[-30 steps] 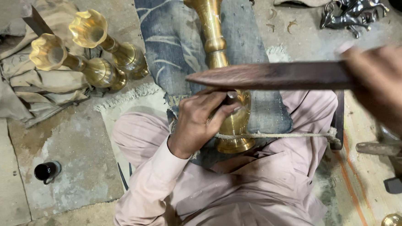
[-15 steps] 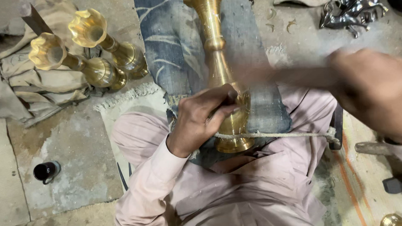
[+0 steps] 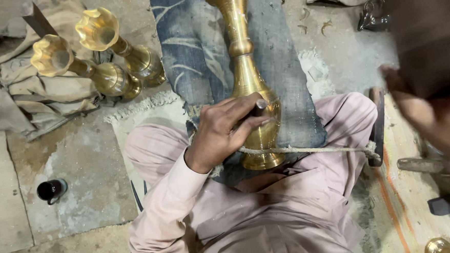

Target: The person sits cross-legged on the floor with a brass vase held against a rope on a lap cushion. They hold a chisel against the vase surface and strike it with a wooden mallet to engrave decorative patterns, repositioning the chisel and rotating the vase to work new areas.

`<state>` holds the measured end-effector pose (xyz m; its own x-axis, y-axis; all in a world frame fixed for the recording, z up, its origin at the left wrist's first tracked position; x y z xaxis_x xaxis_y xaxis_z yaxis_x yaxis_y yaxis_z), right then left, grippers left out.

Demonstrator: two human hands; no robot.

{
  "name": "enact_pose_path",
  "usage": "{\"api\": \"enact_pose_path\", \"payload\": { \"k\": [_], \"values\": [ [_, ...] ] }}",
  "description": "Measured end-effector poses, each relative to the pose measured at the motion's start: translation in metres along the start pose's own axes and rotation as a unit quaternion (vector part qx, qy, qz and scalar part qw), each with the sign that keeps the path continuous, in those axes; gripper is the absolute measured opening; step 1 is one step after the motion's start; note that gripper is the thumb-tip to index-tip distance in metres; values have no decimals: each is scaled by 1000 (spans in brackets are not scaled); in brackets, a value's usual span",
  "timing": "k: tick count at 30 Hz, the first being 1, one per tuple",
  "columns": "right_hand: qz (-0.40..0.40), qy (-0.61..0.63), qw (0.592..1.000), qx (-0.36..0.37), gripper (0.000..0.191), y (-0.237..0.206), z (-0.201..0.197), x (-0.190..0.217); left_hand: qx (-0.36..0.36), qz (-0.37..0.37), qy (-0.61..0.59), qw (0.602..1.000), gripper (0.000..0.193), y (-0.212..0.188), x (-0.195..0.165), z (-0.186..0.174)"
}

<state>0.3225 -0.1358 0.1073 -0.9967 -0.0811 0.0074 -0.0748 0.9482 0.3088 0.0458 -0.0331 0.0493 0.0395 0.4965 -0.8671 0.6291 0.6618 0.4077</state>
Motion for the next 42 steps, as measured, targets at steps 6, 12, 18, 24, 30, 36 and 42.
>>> {"api": "enact_pose_path", "payload": {
  "k": [6,12,18,24,30,36,42],
  "values": [
    [-6,72,997,12,49,-11,13,-3,11,42,-18,999,32,-1,-6,0],
    [-67,-95,992,45,47,-13,15,11,22,15,-19,999,30,2,2,2],
    [79,96,992,34,36,-15,15,-11,51,9,10,999,31,4,3,2],
    [3,74,997,12,60,-3,-4,19,56,26,-31,998,25,5,4,5],
    [-21,-129,985,116,60,9,-2,35,59,37,-23,997,24,2,6,4],
    [-31,-71,996,38,53,-4,2,27,53,43,-29,997,32,4,1,2],
    [14,3,1000,20,52,-14,0,9,79,4,-30,996,27,4,8,4]
  ]
}}
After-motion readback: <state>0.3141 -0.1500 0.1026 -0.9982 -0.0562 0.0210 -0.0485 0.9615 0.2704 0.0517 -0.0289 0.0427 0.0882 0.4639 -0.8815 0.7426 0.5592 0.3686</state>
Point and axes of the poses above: each hand's wrist, its own y-axis towards the middle knuckle, its own z-axis out of the palm, x = y × z, the point moved 8 cm from there along y, towards the middle knuckle, and after that the axes turned 13 degrees about -y, right-handed, at the moved point
